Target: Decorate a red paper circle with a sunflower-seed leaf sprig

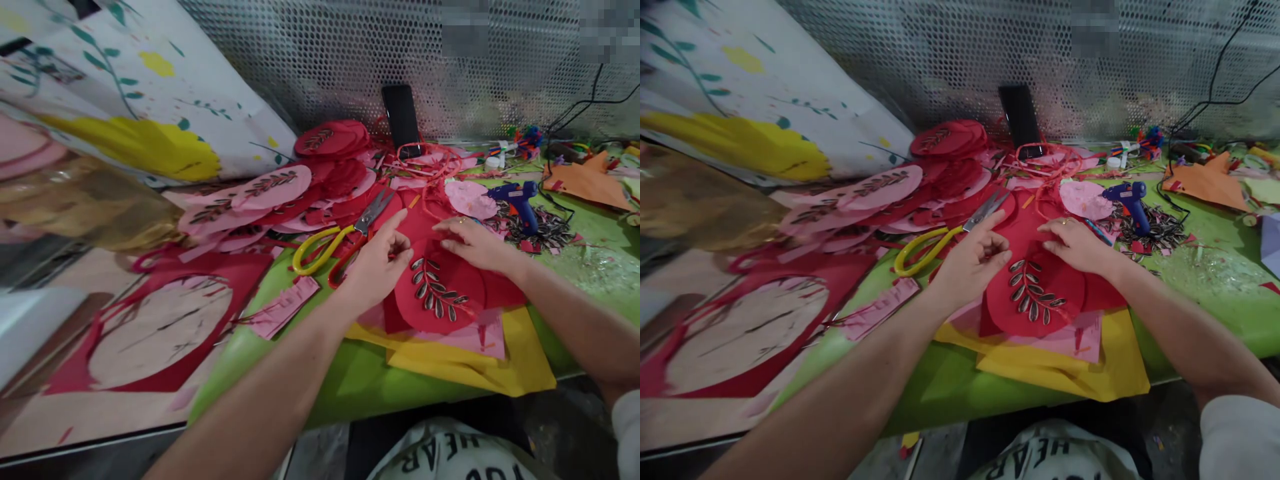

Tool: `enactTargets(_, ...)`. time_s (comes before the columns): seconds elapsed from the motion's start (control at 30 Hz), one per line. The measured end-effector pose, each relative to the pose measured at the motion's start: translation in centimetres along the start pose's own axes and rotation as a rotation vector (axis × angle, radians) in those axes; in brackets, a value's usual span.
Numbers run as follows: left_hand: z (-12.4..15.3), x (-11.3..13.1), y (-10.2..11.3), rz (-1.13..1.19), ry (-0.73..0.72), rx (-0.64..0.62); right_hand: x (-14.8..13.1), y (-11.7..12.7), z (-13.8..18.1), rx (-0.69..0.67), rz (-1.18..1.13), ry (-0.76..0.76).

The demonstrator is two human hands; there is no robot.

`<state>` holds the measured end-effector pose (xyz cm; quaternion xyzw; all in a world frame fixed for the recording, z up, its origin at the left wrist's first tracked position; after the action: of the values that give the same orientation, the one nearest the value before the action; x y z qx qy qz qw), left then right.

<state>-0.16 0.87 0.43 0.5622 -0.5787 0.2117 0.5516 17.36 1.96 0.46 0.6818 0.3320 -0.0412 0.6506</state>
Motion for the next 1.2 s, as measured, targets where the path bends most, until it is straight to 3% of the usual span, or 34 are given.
enactTargets(0.27, 0.2, 0.0, -0.3, 0.099, 0.148, 0.029, -0.8, 0.3, 0.2, -0.036, -0.166, -0.107)
enactTargets(0.43, 0.6, 0.1, -1.1, 0.147, 0.246, -0.027, -1.1, 0.2, 0.1, 0.017, -0.213, -0.064)
enactTargets(0.6, 0.8, 0.0, -1.5, 0.162, 0.250, -0.032, -1.5, 0.5, 0.3, 0.088, -0.270, 0.001)
enactTargets(0.7, 0.8, 0.0, -1.4, 0.194, 0.227, 0.003, -1.9, 0.7, 0.6, 0.060, -0.322, 0.031)
enactTargets(0.93, 0.8, 0.4, -1.3, 0.185, 0.218, 0.021, -2.1, 0.3, 0.8, -0.033, -0.215, -0.063)
enactTargets(1.2, 1.0, 0.1, -1.5, 0.234, 0.236, 0.070, -2.2, 0.2, 0.7, -0.018, -0.196, -0.082)
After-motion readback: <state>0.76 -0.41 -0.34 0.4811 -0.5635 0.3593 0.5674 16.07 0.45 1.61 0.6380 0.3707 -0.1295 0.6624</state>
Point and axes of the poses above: each hand's wrist, its own z-axis away from the middle knuckle, its own y-axis out of the back of the hand, x = y × z, the point moved 4 cm from there along -z, towards the middle knuckle, and after that the axes turned 7 degrees about -y, right-handed, at the moved point
